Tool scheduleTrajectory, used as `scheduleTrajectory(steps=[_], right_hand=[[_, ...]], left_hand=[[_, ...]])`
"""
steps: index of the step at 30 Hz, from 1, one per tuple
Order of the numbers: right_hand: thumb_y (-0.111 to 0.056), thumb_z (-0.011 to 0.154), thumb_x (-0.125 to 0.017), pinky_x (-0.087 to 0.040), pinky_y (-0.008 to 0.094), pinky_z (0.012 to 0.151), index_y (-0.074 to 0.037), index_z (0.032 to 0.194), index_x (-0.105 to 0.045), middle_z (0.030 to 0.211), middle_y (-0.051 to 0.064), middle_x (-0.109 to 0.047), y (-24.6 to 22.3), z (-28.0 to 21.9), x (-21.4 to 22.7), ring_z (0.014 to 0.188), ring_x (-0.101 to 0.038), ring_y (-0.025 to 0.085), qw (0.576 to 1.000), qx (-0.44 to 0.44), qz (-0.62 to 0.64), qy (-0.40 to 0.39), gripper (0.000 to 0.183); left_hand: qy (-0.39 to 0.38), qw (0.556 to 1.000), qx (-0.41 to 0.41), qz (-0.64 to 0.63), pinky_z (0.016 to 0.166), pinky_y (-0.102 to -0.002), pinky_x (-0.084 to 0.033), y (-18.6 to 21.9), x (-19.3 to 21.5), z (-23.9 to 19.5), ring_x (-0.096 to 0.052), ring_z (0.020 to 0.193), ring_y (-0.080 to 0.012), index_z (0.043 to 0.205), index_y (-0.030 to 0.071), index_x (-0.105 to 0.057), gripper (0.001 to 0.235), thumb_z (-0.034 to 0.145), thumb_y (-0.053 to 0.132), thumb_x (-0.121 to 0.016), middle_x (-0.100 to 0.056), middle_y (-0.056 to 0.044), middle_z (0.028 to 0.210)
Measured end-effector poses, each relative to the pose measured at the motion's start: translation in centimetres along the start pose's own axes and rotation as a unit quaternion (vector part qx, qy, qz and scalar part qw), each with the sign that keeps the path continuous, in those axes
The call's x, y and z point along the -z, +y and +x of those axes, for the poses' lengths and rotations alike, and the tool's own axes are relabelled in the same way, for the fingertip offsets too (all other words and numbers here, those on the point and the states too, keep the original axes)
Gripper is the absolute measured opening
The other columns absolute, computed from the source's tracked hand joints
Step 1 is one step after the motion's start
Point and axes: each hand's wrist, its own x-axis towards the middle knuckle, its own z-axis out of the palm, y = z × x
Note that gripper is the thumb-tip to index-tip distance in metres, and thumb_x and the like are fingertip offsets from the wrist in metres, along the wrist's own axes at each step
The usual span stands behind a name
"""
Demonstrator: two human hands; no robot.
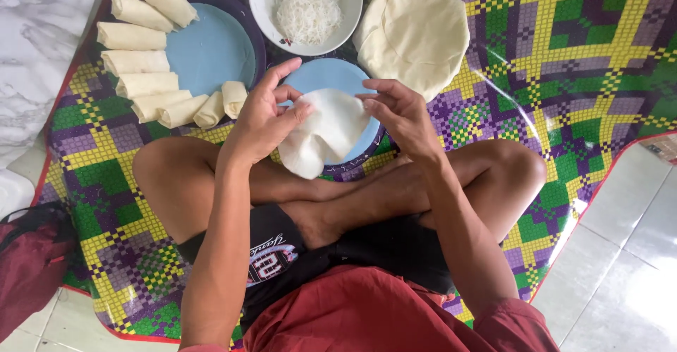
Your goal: Assembling spring rolls by placing noodle filling onto wrappers and rolling them up by hand.
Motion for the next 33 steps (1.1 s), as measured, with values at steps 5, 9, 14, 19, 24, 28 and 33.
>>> scheduleTrajectory(steps=[5,9,14,19,24,28,33], right_hand=[[-0.005,0.101,-0.066,-0.047,0.02,0.056,0.001,0.134,-0.063,0.081,0.016,-0.073,1.1,-2.0,2.0,0.066,-0.063,0.01,0.997,0.007,-0.075,-0.027,0.034],[-0.004,0.099,-0.069,-0.054,0.026,0.06,0.0,0.132,-0.066,0.082,0.016,-0.071,-0.2,-1.7,2.3,0.07,-0.064,0.015,0.992,-0.004,-0.124,-0.01,0.033],[-0.01,0.101,-0.061,-0.062,0.037,0.064,0.003,0.136,-0.06,0.093,0.023,-0.068,3.9,1.6,1.5,0.081,-0.066,0.025,0.981,-0.089,-0.147,0.087,0.037],[-0.028,0.102,-0.058,-0.068,0.047,0.066,0.003,0.13,-0.064,0.094,0.027,-0.071,7.4,1.6,2.0,0.08,-0.072,0.03,0.967,-0.162,-0.133,0.143,0.042],[-0.031,0.09,-0.075,-0.065,0.032,0.053,-0.001,0.124,-0.066,0.088,0.015,-0.072,6.7,2.9,1.7,0.068,-0.07,0.02,0.955,-0.205,-0.177,0.125,0.046],[-0.031,0.087,-0.08,-0.064,0.034,0.05,0.004,0.113,-0.069,0.079,0.018,-0.066,7.0,3.7,1.6,0.064,-0.07,0.024,0.949,-0.225,-0.194,0.11,0.045],[-0.02,0.086,-0.068,-0.069,0.037,0.054,0.006,0.095,-0.068,0.067,0.023,-0.068,0.0,3.9,-1.8,0.058,-0.076,0.03,0.962,-0.211,-0.174,0.008,0.027]], left_hand=[[-0.021,0.999,0.03,-0.003,0.063,-0.031,-0.066,0.4,-1.0,-1.8,-0.074,0.076,-0.018,0.159,0.01,-0.034,0.074,0.095,0.007,-0.072,-0.066,-0.009,0.095],[-0.018,0.999,0.037,0.005,0.057,-0.029,-0.063,2.9,-0.8,-1.5,-0.071,0.068,-0.0181,0.155,0.01,-0.043,0.072,0.092,0.007,-0.076,-0.066,-0.009,0.091],[0.098,0.958,0.001,0.271,0.079,-0.041,-0.057,-3.0,0.2,4.0,-0.069,0.091,-0.0268,0.15,0.009,-0.048,0.068,0.094,0.034,-0.076,-0.071,-0.013,0.11],[0.152,0.901,0.093,0.395,0.088,-0.059,-0.056,-8.1,-3.0,2.2,-0.063,0.115,-0.0399,0.15,0.014,-0.047,0.064,0.094,0.034,-0.072,-0.057,-0.014,0.127],[0.219,0.852,0.017,0.475,0.097,-0.054,-0.048,-7.3,-9.3,-1.2,-0.052,0.119,-0.0372,0.143,0.004,-0.054,0.055,0.095,0.023,-0.074,-0.047,-0.017,0.132],[0.25,0.847,0.012,0.47,0.109,-0.061,-0.037,-7.8,-9.7,-1.4,-0.038,0.136,-0.0433,0.148,0.008,-0.05,0.056,0.099,0.022,-0.073,-0.036,-0.017,0.145],[0.284,0.892,-0.09,0.341,0.098,-0.052,-0.048,-3.3,-7.4,-3.0,-0.049,0.123,-0.0343,0.141,0.006,-0.05,0.038,0.108,0.023,-0.057,-0.043,-0.015,0.129]])
